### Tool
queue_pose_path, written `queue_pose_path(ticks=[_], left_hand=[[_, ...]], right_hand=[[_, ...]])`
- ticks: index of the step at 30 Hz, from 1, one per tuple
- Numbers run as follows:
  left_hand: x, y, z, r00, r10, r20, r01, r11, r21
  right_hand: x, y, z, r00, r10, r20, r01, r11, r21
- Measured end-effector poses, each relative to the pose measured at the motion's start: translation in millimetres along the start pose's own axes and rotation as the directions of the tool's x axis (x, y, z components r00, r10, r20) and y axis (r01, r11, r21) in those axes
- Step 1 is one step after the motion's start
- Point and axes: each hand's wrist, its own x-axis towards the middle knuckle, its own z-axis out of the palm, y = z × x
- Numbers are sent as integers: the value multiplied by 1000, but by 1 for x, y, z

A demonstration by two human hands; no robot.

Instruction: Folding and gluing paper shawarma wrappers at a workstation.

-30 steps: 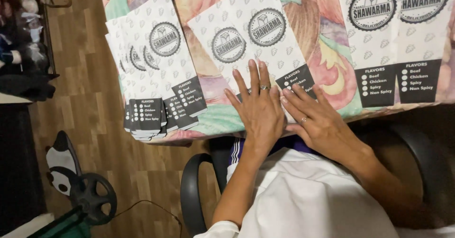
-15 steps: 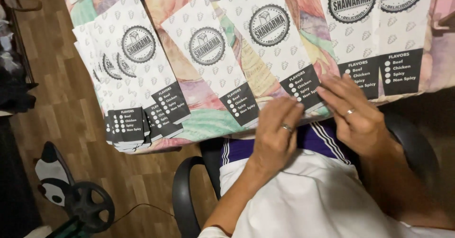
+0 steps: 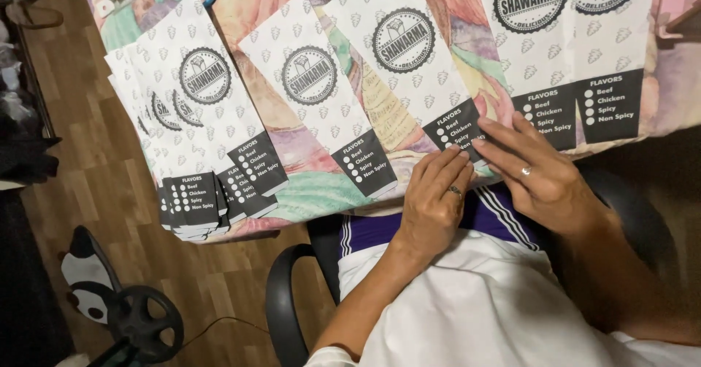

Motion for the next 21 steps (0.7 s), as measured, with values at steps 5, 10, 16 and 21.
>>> queue_pose_path(ticks=[5,10,16,21], left_hand=[[7,-1,-4,994,87,72,-93,992,85],[14,-2,-11,990,78,116,-93,987,129],[13,-6,-21,985,109,136,-116,993,37],[3,-12,-22,983,111,149,-104,993,-57]], right_hand=[[2,5,-3,1000,-10,-30,9,1000,-16],[7,5,-2,996,-64,-56,64,998,8],[-3,6,6,989,-130,-74,135,988,78],[-7,3,16,984,-160,-73,164,985,58]])
